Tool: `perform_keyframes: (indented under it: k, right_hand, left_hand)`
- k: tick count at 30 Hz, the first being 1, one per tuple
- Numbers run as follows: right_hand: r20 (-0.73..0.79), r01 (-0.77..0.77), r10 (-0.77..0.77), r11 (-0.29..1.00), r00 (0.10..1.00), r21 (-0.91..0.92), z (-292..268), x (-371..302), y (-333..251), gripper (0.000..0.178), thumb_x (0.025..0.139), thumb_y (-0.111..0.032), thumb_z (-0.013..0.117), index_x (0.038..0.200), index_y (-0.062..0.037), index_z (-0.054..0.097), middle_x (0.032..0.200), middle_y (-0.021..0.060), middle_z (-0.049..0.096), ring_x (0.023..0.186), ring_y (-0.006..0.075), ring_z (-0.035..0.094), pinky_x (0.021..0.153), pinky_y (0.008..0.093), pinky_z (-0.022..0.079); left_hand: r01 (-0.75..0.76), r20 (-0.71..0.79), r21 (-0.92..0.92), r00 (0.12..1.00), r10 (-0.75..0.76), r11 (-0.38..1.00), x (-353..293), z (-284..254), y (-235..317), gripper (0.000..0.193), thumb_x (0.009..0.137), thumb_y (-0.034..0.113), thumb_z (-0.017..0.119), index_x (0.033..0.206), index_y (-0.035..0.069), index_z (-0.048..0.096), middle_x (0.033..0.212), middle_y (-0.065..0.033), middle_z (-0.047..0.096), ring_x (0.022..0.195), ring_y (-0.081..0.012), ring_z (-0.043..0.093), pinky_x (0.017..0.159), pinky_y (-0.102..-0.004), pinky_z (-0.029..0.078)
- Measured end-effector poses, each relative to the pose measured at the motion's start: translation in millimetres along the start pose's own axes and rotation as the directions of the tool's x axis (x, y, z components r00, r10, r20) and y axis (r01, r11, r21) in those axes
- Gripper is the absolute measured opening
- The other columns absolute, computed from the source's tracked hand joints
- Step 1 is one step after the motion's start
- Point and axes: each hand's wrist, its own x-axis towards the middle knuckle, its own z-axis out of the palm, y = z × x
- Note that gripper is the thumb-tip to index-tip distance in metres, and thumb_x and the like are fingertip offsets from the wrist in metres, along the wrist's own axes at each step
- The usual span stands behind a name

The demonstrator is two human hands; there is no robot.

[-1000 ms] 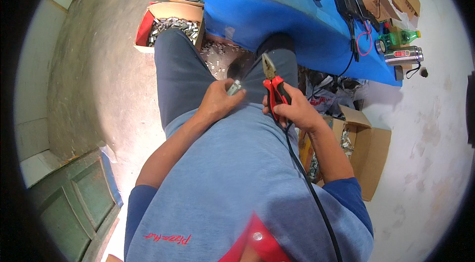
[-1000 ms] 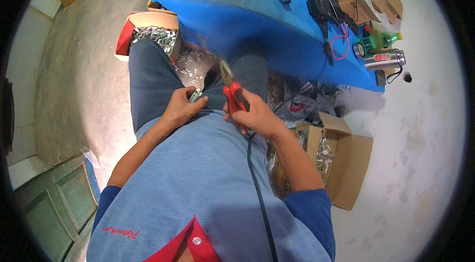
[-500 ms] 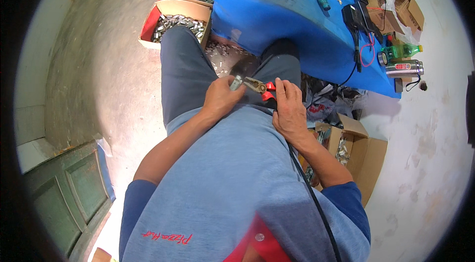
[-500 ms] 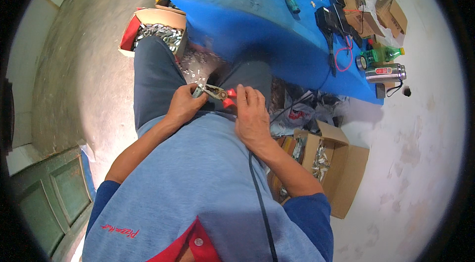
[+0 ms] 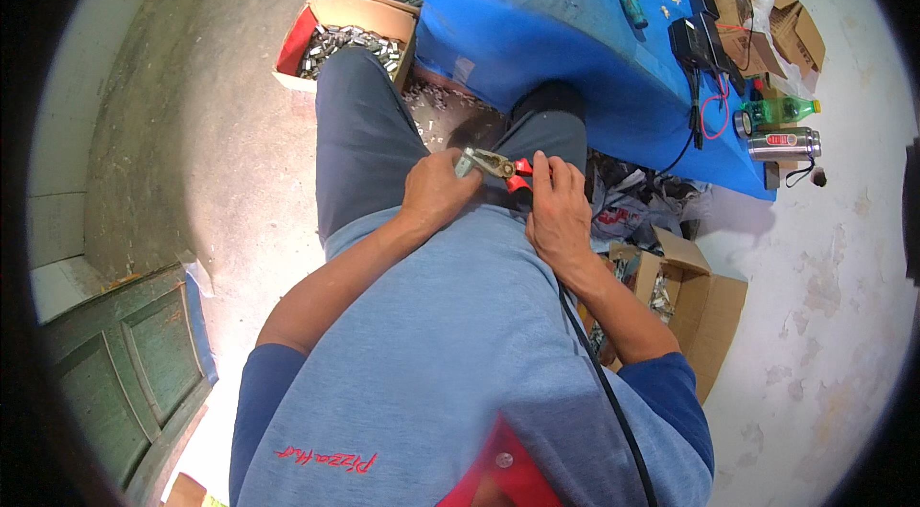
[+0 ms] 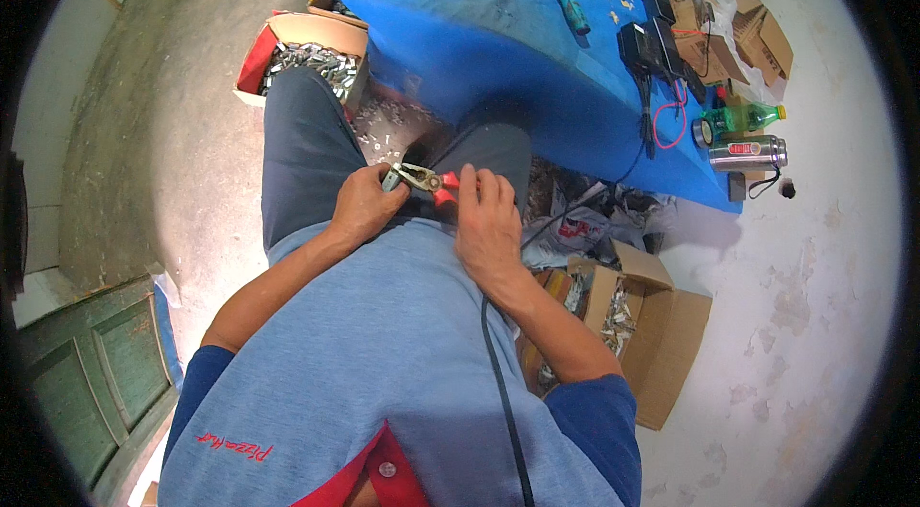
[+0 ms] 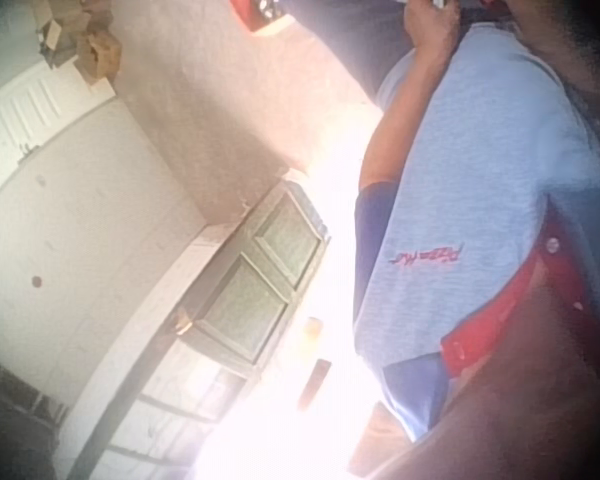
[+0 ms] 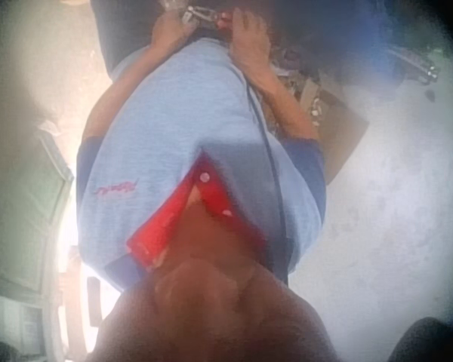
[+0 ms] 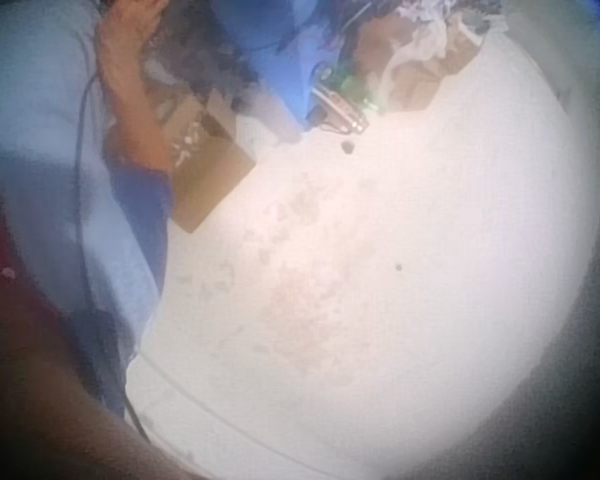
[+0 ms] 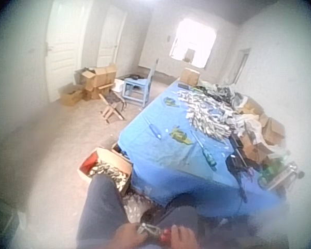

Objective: The person uses pliers to crimp a metal component held in their hands and then uses a screwdriver to tighten a screw on the part on a blue table.

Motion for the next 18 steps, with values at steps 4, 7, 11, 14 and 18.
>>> perform_keyframes:
  k: [4,7,11,14,18]
  right_hand:
    - [0.018,0.000,0.000,1.000,1.000,-0.013,1.7,1.8,1.7,0.057,0.075,0.001,0.060,0.131,0.0069,0.050,0.120,0.0203,0.054,0.112,0.0378,0.052,0.087,0.0393,0.052]
    - [0.022,0.001,0.000,0.999,1.000,-0.042,2.3,3.9,2.3,0.056,0.074,0.002,0.059,0.130,0.0075,0.050,0.117,0.0199,0.054,0.108,0.0366,0.053,0.084,0.0392,0.052]
    - [0.027,0.029,-0.027,0.997,0.999,-0.069,6.0,6.5,4.3,0.053,0.074,0.000,0.059,0.125,0.0088,0.051,0.109,0.0182,0.055,0.102,0.0350,0.054,0.079,0.0385,0.052]
    - [0.077,0.046,-0.039,0.995,0.996,-0.091,7.3,8.0,4.3,0.048,0.073,-0.003,0.059,0.120,0.0090,0.053,0.103,0.0170,0.055,0.096,0.0332,0.055,0.074,0.0385,0.049]
    - [0.145,0.131,-0.106,0.977,0.984,-0.171,4.3,9.9,7.3,0.042,0.076,-0.007,0.057,0.115,0.0079,0.056,0.095,0.0159,0.057,0.089,0.0297,0.056,0.073,0.0375,0.045]
  left_hand:
    - [-0.022,-0.019,0.025,1.000,0.023,0.999,-0.7,2.1,-0.8,0.034,0.082,0.030,0.065,0.091,-0.003,0.070,0.078,-0.0251,0.067,0.077,-0.0406,0.068,0.070,-0.0467,0.051]
    - [-0.038,-0.021,0.068,0.999,0.039,0.997,-0.2,3.2,-1.5,0.035,0.082,0.031,0.065,0.089,-0.003,0.070,0.078,-0.0255,0.067,0.077,-0.0418,0.067,0.070,-0.0483,0.050]
    - [-0.041,-0.038,0.120,0.998,0.046,0.992,1.6,8.4,-5.6,0.035,0.082,0.032,0.065,0.086,-0.002,0.069,0.079,-0.0256,0.067,0.079,-0.0429,0.066,0.071,-0.0505,0.050]
    - [-0.058,-0.034,0.149,0.997,0.064,0.987,1.7,10.4,-7.9,0.034,0.082,0.033,0.064,0.085,-0.001,0.069,0.079,-0.0249,0.067,0.079,-0.0426,0.067,0.071,-0.0511,0.051]
    - [-0.069,-0.018,0.200,0.997,0.074,0.977,2.5,13.5,-10.3,0.033,0.083,0.032,0.062,0.085,0.000,0.069,0.080,-0.0244,0.068,0.079,-0.0426,0.067,0.072,-0.0521,0.051]
